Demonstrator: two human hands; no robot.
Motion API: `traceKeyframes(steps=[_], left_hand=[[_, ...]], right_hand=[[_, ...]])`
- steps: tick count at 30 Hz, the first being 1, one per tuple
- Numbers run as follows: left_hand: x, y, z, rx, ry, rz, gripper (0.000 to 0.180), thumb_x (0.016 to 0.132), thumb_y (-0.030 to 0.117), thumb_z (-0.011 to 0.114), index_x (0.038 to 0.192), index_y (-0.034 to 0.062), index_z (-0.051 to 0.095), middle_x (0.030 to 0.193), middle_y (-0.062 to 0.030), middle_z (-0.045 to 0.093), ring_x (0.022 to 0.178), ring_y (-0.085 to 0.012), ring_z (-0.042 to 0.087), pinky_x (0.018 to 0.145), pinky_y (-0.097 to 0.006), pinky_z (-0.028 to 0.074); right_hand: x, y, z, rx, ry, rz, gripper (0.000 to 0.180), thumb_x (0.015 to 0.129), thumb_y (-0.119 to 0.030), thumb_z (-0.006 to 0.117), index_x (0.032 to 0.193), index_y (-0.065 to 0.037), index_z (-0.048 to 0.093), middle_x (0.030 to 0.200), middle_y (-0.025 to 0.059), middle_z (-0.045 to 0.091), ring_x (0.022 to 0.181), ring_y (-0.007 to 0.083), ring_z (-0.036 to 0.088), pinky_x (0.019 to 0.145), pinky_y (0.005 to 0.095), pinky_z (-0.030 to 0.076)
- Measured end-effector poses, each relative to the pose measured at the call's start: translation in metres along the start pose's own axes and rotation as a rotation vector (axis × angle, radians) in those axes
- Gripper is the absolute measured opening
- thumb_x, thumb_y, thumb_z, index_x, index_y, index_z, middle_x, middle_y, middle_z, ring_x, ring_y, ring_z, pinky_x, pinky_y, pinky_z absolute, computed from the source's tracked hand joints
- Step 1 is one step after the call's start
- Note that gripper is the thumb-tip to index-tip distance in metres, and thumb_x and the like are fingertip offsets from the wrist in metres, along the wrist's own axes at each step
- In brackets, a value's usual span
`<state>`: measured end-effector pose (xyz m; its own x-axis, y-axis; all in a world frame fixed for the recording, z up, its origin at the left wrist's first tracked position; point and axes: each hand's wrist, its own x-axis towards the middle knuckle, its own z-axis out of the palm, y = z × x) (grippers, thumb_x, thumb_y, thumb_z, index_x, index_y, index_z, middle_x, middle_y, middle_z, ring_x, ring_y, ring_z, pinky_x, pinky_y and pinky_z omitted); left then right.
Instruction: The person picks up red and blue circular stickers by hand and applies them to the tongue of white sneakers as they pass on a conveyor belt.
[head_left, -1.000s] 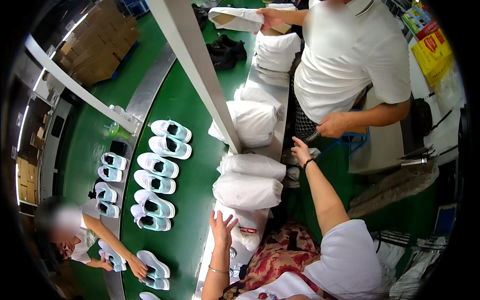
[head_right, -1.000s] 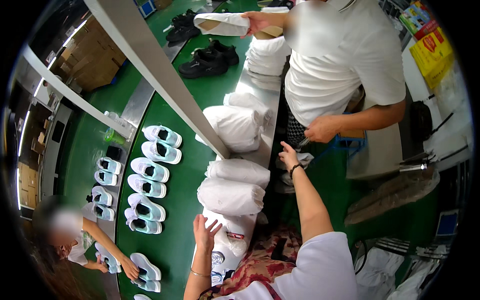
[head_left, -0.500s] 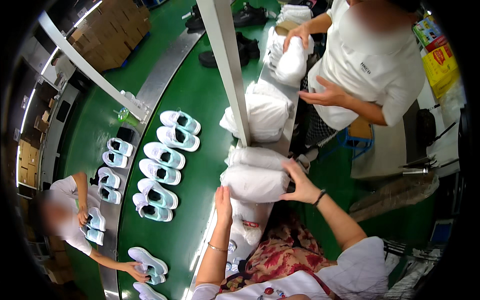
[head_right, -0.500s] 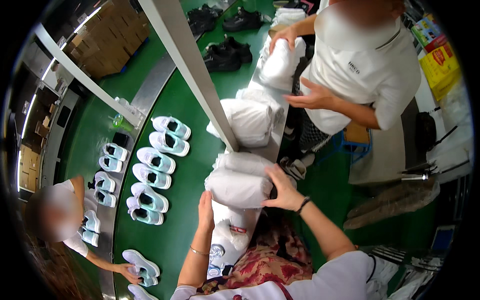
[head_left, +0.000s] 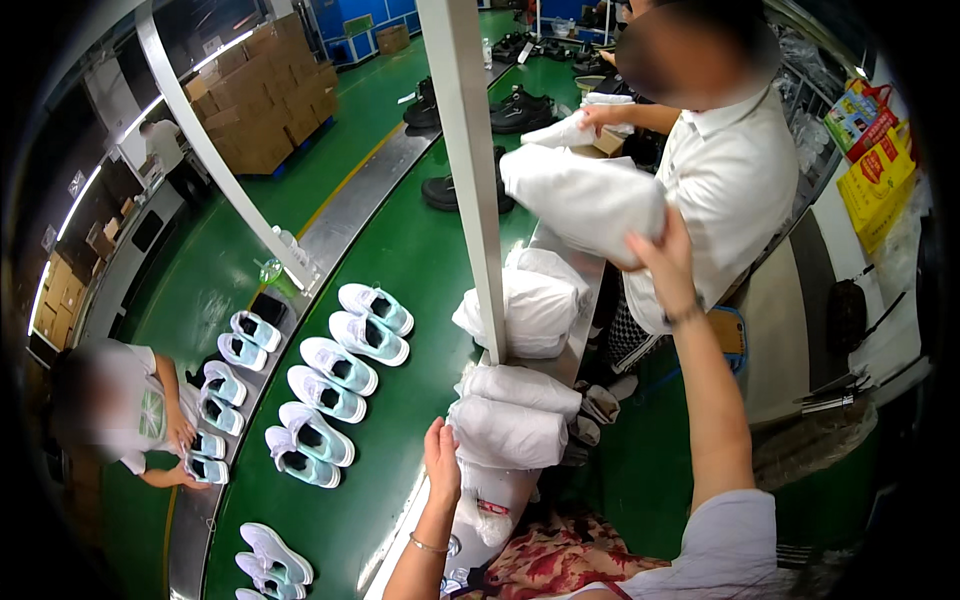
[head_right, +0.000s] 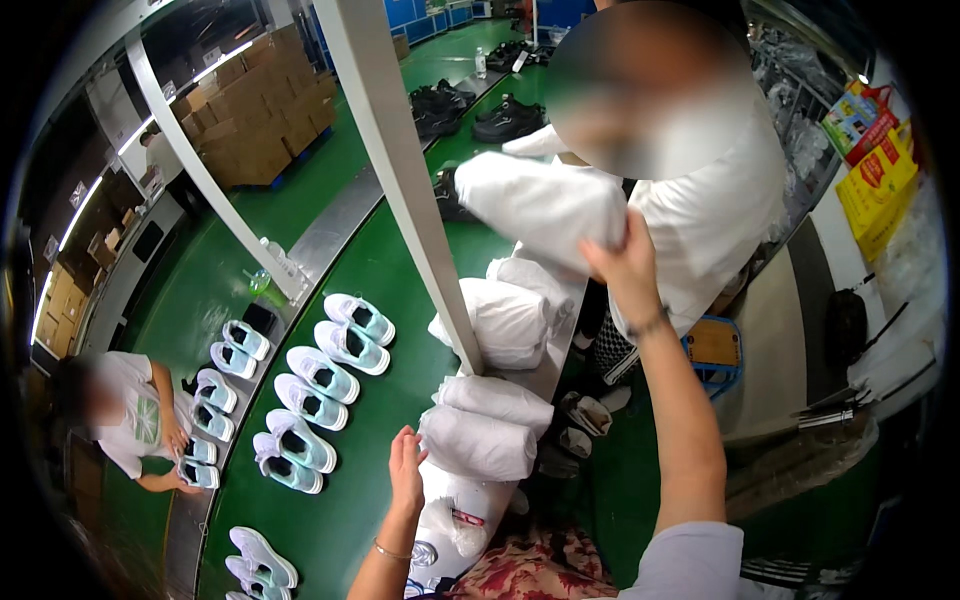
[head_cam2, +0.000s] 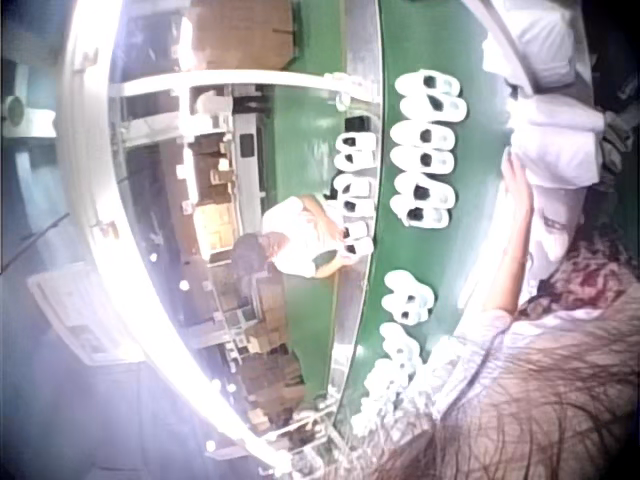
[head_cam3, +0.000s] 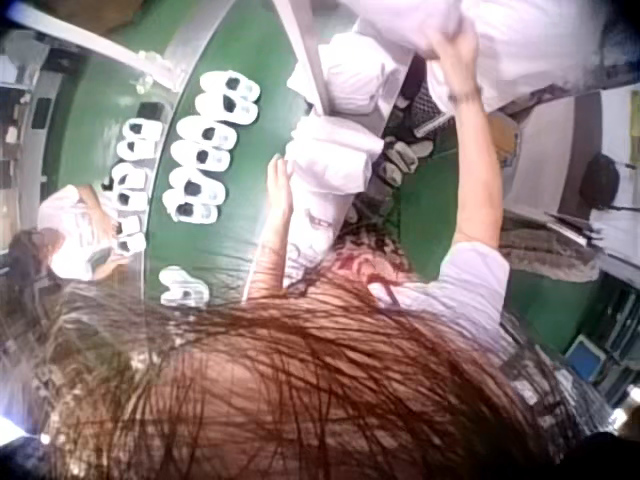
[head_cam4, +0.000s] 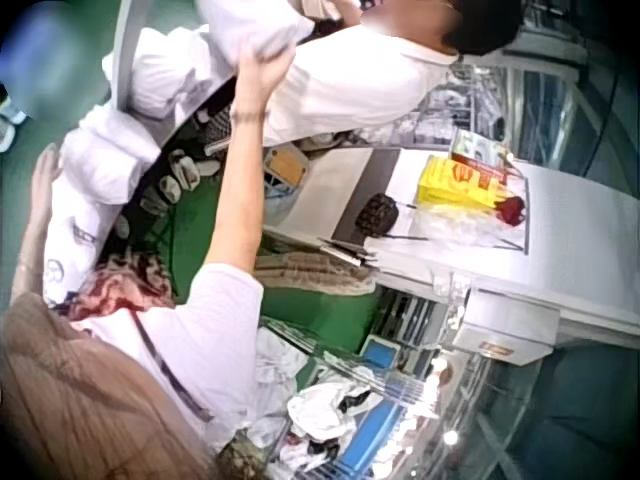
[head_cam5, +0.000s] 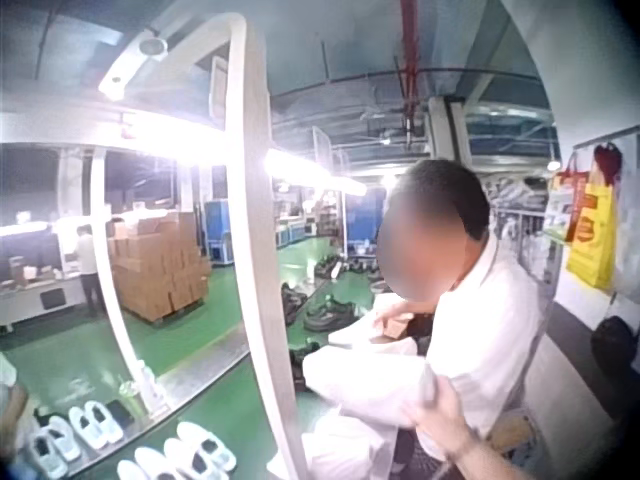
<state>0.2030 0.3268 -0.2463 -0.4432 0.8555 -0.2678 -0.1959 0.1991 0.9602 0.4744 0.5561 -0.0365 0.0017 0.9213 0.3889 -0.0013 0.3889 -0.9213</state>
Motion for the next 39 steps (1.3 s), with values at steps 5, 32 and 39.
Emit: traceKeyframes(steps=[5,32,39], left_hand=[[-0.011,-0.043,-0.031,0.143,0.192,0.078,0.039,0.088,0.019,0.054,0.118,-0.0045,0.044,0.104,-0.0091,0.053,0.093,-0.014,0.051,0.076,-0.028,0.044],[-0.063,-0.095,-0.081,0.24,0.046,-0.342,0.038,0.086,0.018,0.056,0.113,-0.0078,0.049,0.098,-0.015,0.059,0.085,-0.0193,0.06,0.071,-0.028,0.05],[-0.064,-0.099,-0.087,0.145,0.155,-0.323,0.041,0.082,0.022,0.06,0.11,-0.0077,0.052,0.089,-0.0132,0.062,0.076,-0.0153,0.059,0.067,-0.026,0.048]], right_hand=[[0.031,0.057,0.003,-0.184,0.011,-0.053,0.047,0.071,-0.013,0.068,0.108,0.006,0.047,0.091,0.0077,0.056,0.078,0.0124,0.054,0.069,0.0258,0.046],[0.065,0.141,0.028,-0.324,-0.068,0.167,0.05,0.068,-0.008,0.067,0.112,0.004,0.047,0.095,0.0069,0.058,0.082,0.0133,0.055,0.073,0.0255,0.045],[0.067,0.135,0.049,-0.312,-0.171,0.11,0.048,0.068,-0.007,0.067,0.111,0.003,0.048,0.095,0.0055,0.058,0.082,0.0126,0.056,0.072,0.0248,0.046]])
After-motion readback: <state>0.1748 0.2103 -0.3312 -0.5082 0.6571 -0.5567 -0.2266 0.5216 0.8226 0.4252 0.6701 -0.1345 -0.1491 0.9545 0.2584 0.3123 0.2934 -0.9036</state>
